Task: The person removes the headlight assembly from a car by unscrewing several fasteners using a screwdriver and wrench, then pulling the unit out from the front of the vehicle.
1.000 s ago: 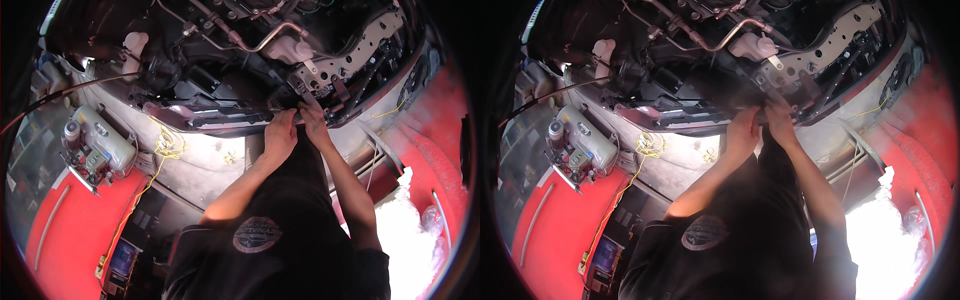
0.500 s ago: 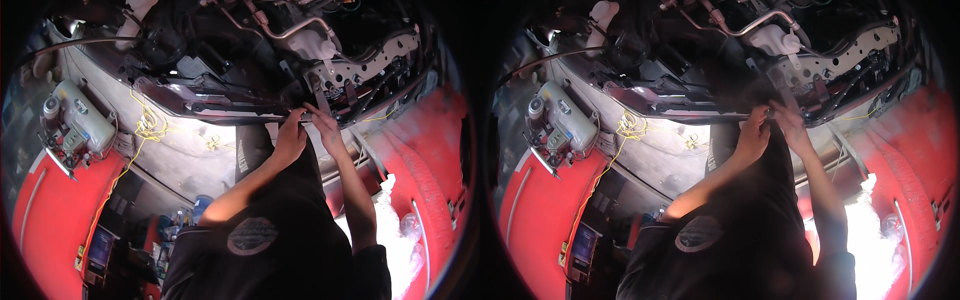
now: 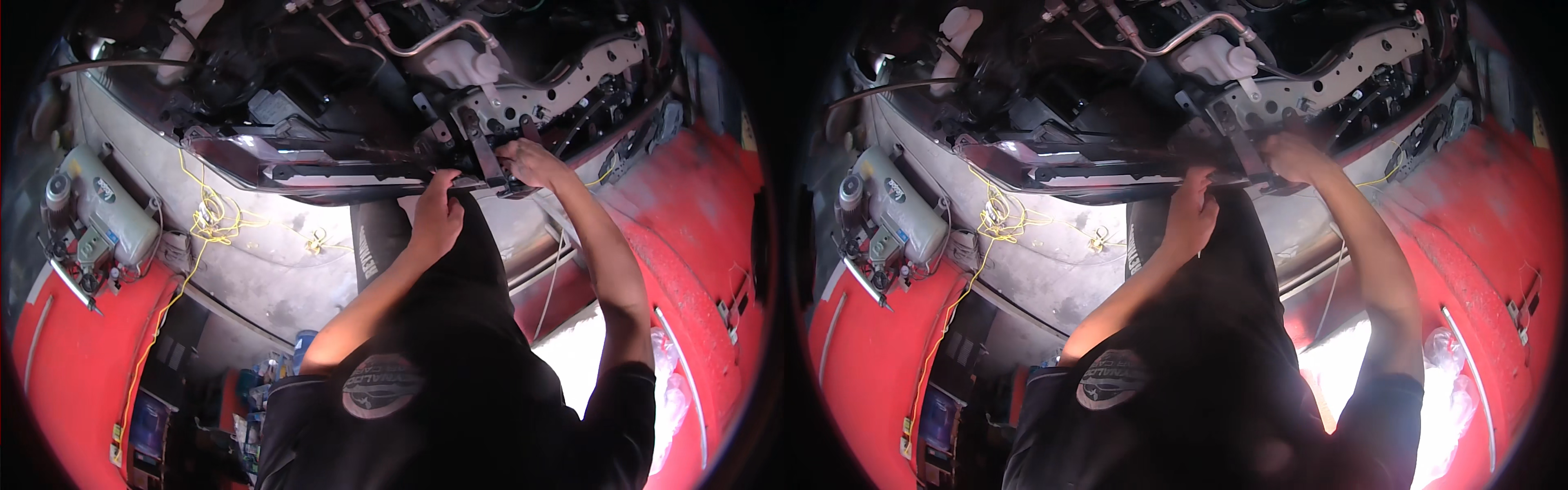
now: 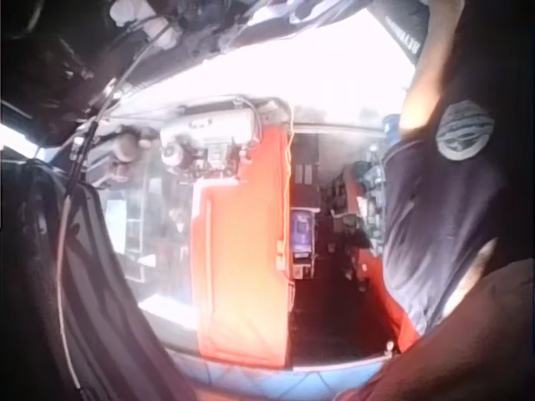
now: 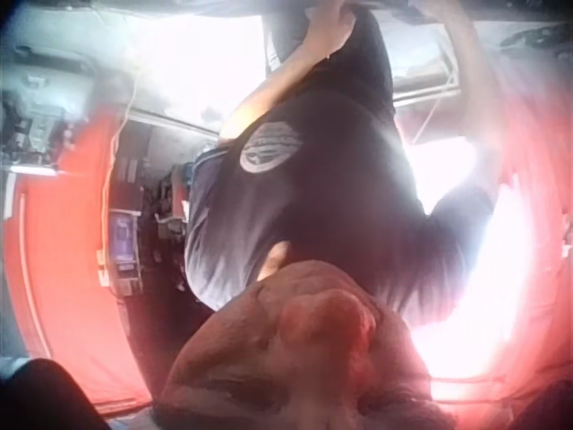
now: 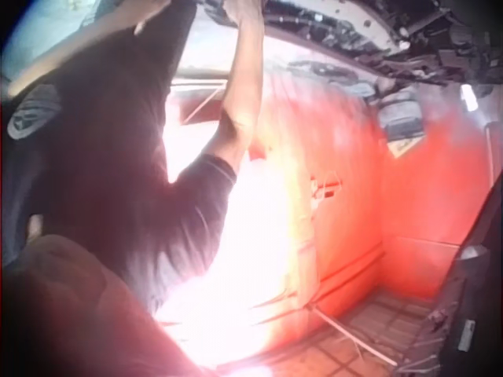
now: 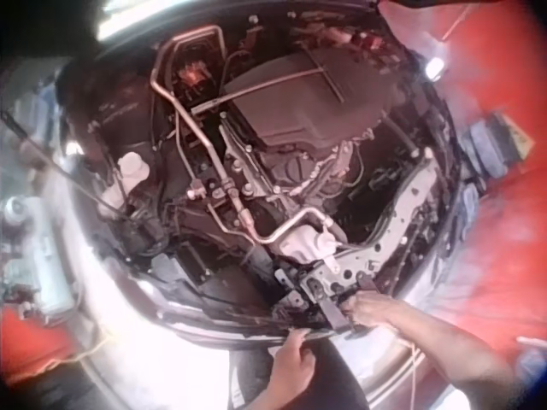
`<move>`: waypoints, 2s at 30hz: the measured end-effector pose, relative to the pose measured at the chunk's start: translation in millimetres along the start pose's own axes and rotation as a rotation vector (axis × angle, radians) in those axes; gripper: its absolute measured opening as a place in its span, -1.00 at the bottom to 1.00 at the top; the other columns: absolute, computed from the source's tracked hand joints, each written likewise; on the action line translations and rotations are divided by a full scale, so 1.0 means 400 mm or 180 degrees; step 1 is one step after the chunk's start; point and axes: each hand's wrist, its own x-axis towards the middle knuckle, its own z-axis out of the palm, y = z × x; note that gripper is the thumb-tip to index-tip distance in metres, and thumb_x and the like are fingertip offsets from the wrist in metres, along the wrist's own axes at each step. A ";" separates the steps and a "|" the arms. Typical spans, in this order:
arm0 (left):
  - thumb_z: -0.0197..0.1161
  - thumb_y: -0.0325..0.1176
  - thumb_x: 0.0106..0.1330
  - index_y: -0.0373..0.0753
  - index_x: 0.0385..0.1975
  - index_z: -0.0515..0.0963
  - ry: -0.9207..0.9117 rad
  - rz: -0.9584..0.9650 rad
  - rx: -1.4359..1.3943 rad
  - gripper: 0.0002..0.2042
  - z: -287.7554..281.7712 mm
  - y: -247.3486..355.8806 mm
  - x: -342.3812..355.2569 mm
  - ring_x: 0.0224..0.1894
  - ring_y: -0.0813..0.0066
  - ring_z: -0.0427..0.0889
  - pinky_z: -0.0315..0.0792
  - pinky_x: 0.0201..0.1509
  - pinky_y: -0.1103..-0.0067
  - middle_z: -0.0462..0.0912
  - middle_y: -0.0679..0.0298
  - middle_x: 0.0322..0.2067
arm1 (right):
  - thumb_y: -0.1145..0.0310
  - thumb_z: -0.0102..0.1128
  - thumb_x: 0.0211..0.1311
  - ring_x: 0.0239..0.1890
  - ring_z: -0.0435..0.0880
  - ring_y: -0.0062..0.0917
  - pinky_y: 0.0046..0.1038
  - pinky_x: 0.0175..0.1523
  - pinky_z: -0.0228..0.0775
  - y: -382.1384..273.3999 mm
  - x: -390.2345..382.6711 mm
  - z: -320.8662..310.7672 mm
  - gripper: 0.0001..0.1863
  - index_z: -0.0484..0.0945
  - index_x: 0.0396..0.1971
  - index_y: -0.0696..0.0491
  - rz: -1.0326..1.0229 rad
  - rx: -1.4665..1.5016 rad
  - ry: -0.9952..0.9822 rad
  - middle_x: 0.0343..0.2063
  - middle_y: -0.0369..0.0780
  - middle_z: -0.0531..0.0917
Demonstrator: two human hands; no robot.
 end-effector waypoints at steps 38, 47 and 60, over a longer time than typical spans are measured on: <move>0.25 -0.40 0.15 -0.24 -0.19 0.66 -0.1725 0.2103 0.3665 -0.77 -0.119 0.147 0.219 0.01 0.19 0.63 0.51 0.16 0.35 0.69 0.23 -0.17 | 0.60 0.14 0.24 0.02 0.64 -0.12 -0.19 0.13 0.53 -0.235 -0.023 0.261 -0.63 0.61 0.06 0.17 -0.0386 0.2085 0.3066 -0.03 -0.06 0.69; 0.21 -0.36 0.21 -0.20 -0.28 0.70 -0.3509 0.3572 0.3917 -0.83 -0.102 0.075 0.372 0.07 0.33 0.62 0.45 0.29 0.43 0.70 0.29 -0.13 | 0.64 0.12 0.23 0.04 0.65 -0.06 -0.18 0.17 0.51 -0.277 -0.024 0.287 -0.69 0.67 -0.04 0.26 -0.0051 0.2039 0.3573 -0.07 0.00 0.69; 0.25 -0.22 0.23 -0.31 -0.13 0.64 -0.4014 0.2227 0.4202 -0.68 -0.019 0.057 0.372 -0.12 0.06 0.77 0.62 -0.02 0.27 0.74 -0.04 -0.19 | 0.66 0.20 0.12 -0.09 0.68 -0.15 -0.22 0.03 0.57 -0.261 -0.006 0.310 -0.68 0.69 -0.09 0.23 -0.0142 0.2011 0.4183 -0.14 -0.07 0.71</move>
